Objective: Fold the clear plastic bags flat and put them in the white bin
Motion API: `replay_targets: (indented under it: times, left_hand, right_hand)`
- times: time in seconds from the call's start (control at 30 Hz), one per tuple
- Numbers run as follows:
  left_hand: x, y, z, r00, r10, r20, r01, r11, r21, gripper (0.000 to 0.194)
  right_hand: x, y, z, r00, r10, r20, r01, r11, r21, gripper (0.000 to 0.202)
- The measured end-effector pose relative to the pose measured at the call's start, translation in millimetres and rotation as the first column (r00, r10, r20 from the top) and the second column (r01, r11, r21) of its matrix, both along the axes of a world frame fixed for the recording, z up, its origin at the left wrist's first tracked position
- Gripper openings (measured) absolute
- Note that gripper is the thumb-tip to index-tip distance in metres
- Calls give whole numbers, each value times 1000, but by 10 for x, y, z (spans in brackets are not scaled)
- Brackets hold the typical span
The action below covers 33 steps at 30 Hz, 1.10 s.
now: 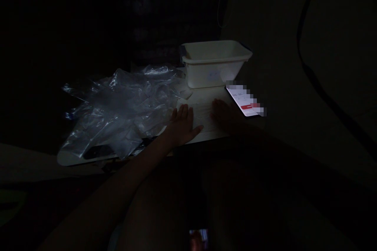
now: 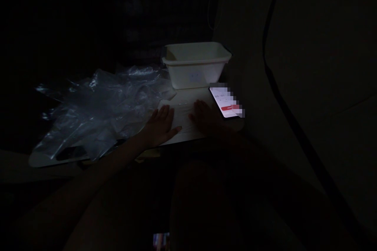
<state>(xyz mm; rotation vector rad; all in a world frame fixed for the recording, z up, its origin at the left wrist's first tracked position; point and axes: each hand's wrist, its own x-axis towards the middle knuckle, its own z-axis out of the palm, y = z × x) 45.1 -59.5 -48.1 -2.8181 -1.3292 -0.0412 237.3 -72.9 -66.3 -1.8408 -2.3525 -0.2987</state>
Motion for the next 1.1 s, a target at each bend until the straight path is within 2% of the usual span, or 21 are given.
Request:
replay_targets:
  times: [0.5, 0.73, 1.1]
  left_hand:
    - [-5, 2, 5, 1000, 7, 16, -6, 1000, -20, 72]
    - [-12, 19, 30, 1000, -11, -17, 10, 998, -67, 74]
    - [-32, -6, -1, 999, -8, 53, 9, 1000, -23, 73]
  right_hand:
    - [11, 31, -14, 998, -29, 47, 31, 999, -42, 53]
    - [46, 27, -53, 998, 9, 69, -10, 1000, 14, 50]
    - [36, 8, -35, 999, 1, 52, -1, 1000, -14, 51]
